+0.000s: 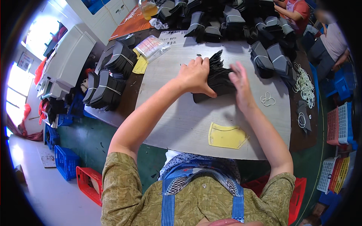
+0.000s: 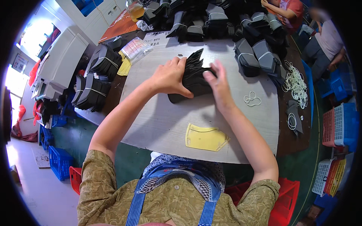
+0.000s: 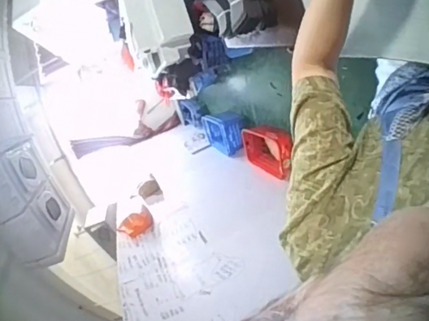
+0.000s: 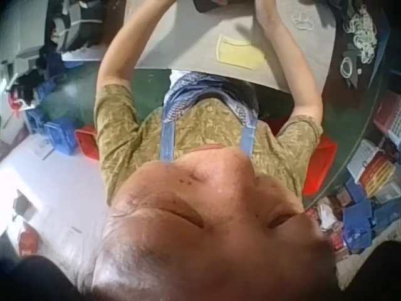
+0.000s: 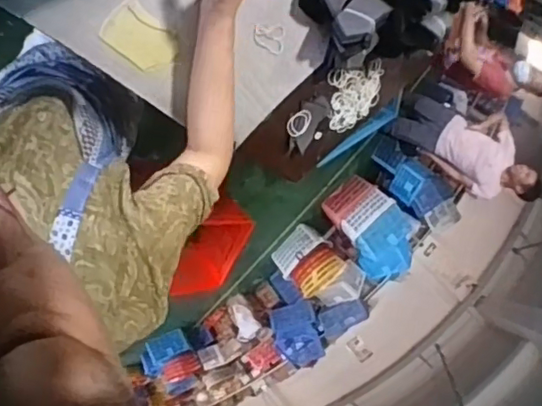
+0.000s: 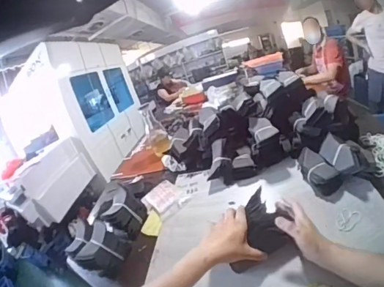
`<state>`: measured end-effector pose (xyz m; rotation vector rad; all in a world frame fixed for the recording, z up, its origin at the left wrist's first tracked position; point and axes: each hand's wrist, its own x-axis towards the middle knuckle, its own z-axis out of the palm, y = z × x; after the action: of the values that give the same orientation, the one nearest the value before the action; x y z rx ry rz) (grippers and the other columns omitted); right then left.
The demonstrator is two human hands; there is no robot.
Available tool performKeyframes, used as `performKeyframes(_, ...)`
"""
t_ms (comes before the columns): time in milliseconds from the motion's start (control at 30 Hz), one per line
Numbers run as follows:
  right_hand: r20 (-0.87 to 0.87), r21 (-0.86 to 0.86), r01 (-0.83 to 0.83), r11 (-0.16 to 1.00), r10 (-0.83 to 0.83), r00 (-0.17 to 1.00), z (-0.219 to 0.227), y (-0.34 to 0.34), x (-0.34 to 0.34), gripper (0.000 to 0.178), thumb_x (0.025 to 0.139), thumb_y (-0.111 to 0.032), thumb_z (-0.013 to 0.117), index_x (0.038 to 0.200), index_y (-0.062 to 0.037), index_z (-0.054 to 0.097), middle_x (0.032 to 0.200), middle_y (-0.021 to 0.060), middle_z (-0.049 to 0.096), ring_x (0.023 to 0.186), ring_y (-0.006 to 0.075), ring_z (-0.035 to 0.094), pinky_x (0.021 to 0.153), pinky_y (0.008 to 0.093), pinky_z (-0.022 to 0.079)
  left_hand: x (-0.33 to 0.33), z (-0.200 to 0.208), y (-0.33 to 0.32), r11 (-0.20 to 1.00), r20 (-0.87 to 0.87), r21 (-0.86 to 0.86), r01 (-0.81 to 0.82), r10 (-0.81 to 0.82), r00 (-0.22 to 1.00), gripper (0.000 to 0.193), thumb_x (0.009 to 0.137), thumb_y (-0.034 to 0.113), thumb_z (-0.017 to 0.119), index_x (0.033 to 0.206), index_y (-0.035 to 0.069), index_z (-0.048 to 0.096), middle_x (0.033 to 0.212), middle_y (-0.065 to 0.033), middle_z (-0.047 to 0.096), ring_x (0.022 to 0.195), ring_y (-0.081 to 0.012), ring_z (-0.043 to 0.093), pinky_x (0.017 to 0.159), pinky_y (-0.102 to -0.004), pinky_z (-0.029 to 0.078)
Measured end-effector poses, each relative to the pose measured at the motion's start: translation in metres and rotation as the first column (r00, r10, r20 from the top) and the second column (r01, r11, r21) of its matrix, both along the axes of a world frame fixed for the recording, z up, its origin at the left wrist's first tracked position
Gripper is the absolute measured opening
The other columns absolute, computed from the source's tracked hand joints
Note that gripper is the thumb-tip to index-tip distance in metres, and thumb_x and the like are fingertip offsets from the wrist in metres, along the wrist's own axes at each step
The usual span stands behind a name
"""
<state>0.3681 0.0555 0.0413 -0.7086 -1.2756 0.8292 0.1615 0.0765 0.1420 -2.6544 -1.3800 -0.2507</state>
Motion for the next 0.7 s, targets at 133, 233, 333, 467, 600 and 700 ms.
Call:
performKeyframes(133,0.01,0.072,-0.049,0.996,0.049,0.999,0.011,0.023,-0.018,0.082,0.107,-0.038,0.067,0.167,-0.0039,0.023,0.169,0.0275,0.031,0.159,0.0337,0.03,0.13,0.0414,0.025,-0.019,0.004,-0.002,1.0,0.002,0.014,0.011,-0.011,1.0,0.135,0.059,0.06,0.093,0.161,-0.005,0.032,0.143,-0.0257,0.053,0.137,-0.0432,0.053,0.111,-0.0554,0.046)
performKeyframes(233,-0.076,0.104,0.051,0.993,-0.044,0.996,0.021,0.06,-0.013,0.081,0.107,-0.037,0.067,0.167,-0.004,0.023,0.169,0.0274,0.031,0.16,0.0335,0.029,0.13,0.0405,0.024,-0.026,0.004,-0.008,0.999,-0.005,0.036,0.036,-0.036,0.999,0.136,0.059,0.058,0.094,0.162,-0.004,0.031,0.145,-0.0257,0.052,0.14,-0.0426,0.05,0.113,-0.0583,0.043)
performKeyframes(333,-0.06,0.089,-0.05,0.995,0.056,0.997,0.027,0.086,-0.015,0.076,0.106,-0.038,0.069,0.162,-0.002,0.033,0.161,0.0244,0.044,0.15,0.0279,0.044,0.126,0.038,0.031,-0.032,0.003,-0.01,0.992,-0.037,0.113,0.057,-0.053,0.998,0.137,0.059,0.056,0.095,0.163,-0.003,0.029,0.148,-0.027,0.05,0.143,-0.0423,0.047,0.114,-0.0598,0.041)
performKeyframes(467,0.066,0.093,-0.129,0.987,0.124,0.99,0.029,0.079,-0.025,0.058,0.107,-0.038,0.068,0.149,-0.0026,0.049,0.138,0.0156,0.064,0.126,0.0184,0.058,0.116,0.0327,0.041,-0.046,0.0,-0.015,0.99,0.051,0.139,0.027,-0.035,0.998,0.139,0.059,0.055,0.095,0.164,-0.004,0.027,0.152,-0.0276,0.047,0.147,-0.0438,0.043,0.117,-0.06,0.039)
performKeyframes(600,0.091,0.153,0.008,0.988,-0.022,0.996,0.019,0.076,-0.045,0.051,0.107,-0.036,0.067,0.143,-0.0035,0.052,0.134,0.0131,0.065,0.123,0.0163,0.058,0.111,0.0306,0.045,-0.04,-0.024,-0.019,0.971,0.118,0.223,0.086,-0.115,0.986,0.138,0.06,0.052,0.095,0.165,-0.004,0.025,0.151,-0.0275,0.047,0.146,-0.0444,0.042,0.116,-0.0598,0.04)
performKeyframes(700,-0.093,0.03,-0.264,0.964,0.265,0.96,0.02,0.064,-0.038,0.051,0.106,-0.036,0.068,0.142,-0.0038,0.053,0.134,0.0122,0.064,0.124,0.0163,0.058,0.111,0.0305,0.045,-0.047,-0.02,-0.021,0.987,0.12,0.156,0.034,-0.053,0.991,0.134,0.062,0.05,0.095,0.164,-0.005,0.026,0.151,-0.0277,0.047,0.147,-0.0435,0.042,0.118,-0.0618,0.037)
